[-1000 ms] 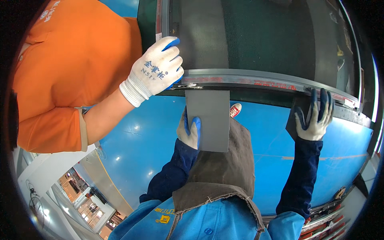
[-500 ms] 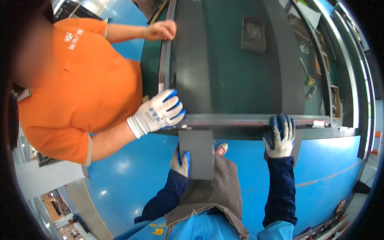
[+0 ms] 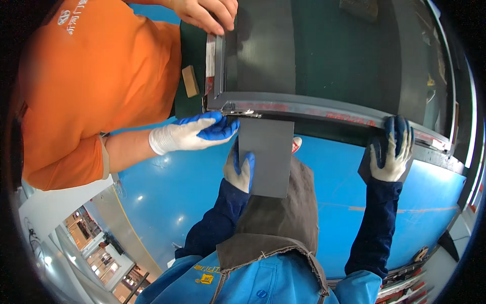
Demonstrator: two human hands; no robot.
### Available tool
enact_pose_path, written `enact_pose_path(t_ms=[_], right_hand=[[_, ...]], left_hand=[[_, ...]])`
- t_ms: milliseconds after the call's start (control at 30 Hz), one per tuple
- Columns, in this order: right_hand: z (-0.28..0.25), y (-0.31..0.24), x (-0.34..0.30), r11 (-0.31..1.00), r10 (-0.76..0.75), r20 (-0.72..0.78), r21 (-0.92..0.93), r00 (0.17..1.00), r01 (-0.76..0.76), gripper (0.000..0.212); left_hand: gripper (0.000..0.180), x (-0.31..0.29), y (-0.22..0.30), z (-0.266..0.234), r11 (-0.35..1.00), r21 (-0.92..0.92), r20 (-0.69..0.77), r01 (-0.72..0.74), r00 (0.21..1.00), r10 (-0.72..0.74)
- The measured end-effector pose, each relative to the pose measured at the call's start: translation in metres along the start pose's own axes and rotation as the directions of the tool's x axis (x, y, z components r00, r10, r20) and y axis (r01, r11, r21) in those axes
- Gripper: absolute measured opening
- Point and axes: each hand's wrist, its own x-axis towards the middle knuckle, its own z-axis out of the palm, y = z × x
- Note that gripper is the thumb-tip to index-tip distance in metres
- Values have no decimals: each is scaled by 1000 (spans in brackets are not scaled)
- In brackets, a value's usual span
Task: Assembling and inspecting a large metal frame on a factory workbench.
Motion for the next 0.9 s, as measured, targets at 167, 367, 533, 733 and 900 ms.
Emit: enact_pose_path(t_ms=[167, 367, 533, 733, 900], right_hand=[[1, 3, -1, 999, -11, 32, -45, 999, 12, 62], [5, 6, -5, 999, -50, -20, -20, 999, 49, 61], [4, 5, -5, 999, -42, -41, 2, 998, 43, 57], [8, -1, 1, 996, -66, -63, 60, 996, 69, 54], [9, 2, -2, 998, -59, -75, 26, 995, 61, 51]], left_hand=[[53, -1, 3, -1, 998, 12, 38, 64, 997, -65], [54, -2, 4, -7, 995, 9, 45, 99, 994, -99], [60, -3, 3, -2, 996, -28, 40, 79, 996, -78], [64, -4, -1, -3, 997, -9, 41, 83, 996, -83], [65, -4, -2, -1, 994, -14, 52, 111, 993, -110]])
